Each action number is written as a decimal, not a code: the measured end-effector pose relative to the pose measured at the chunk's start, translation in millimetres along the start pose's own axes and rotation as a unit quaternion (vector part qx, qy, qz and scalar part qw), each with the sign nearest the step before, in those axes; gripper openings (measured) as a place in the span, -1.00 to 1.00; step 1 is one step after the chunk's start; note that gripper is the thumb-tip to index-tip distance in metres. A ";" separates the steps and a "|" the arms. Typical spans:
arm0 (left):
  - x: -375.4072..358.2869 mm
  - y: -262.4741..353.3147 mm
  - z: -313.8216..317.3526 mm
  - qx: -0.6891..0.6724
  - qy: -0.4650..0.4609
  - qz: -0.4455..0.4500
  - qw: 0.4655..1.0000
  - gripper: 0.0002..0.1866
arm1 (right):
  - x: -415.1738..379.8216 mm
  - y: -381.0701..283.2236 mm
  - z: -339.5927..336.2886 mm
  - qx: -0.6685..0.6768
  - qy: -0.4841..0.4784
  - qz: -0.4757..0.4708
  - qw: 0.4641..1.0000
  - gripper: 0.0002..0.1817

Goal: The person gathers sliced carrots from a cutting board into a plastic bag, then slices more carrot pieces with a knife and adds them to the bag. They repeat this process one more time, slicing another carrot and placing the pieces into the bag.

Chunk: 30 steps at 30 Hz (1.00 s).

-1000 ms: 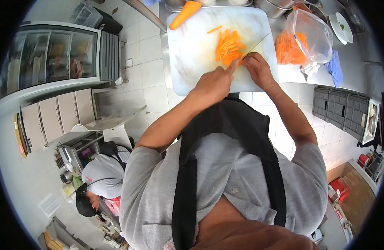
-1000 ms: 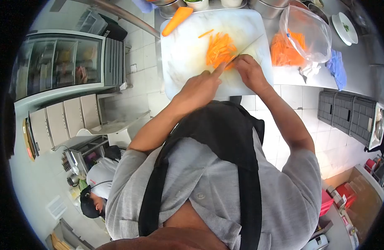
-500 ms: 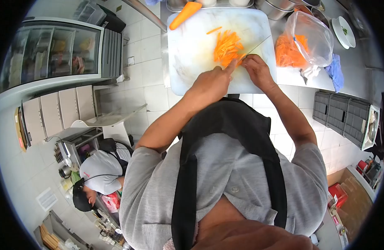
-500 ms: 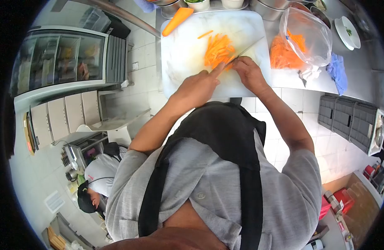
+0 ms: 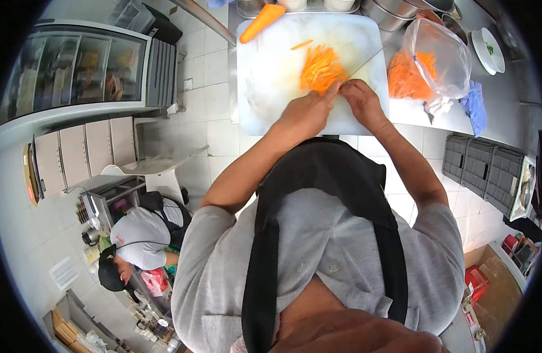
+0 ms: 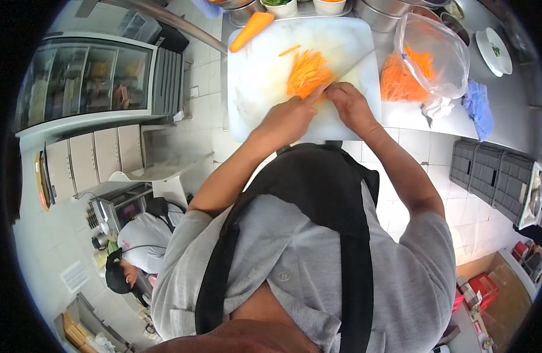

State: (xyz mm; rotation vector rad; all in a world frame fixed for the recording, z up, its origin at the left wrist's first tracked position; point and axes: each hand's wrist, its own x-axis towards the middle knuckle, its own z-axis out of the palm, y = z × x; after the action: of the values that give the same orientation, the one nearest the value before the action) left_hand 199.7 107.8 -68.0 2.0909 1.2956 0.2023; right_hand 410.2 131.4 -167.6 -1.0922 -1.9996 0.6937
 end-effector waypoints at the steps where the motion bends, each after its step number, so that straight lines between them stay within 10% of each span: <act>1: -8.3 11.0 -13.2 0.023 -0.070 -0.055 0.996 -0.37 | -1.8 2.4 -0.3 0.002 -0.002 0.000 1.000 -0.80; 30: 11.0 1.1 44.5 -0.030 0.075 -0.032 0.996 -0.38 | 5.7 24.9 -7.8 -0.010 -0.033 -0.104 0.994 -0.83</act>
State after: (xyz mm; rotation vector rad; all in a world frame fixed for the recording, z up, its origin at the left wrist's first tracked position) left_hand 226.1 96.6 -103.8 2.0123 1.4235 0.3715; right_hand 426.0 149.4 -179.5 -0.8673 -2.1441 0.6076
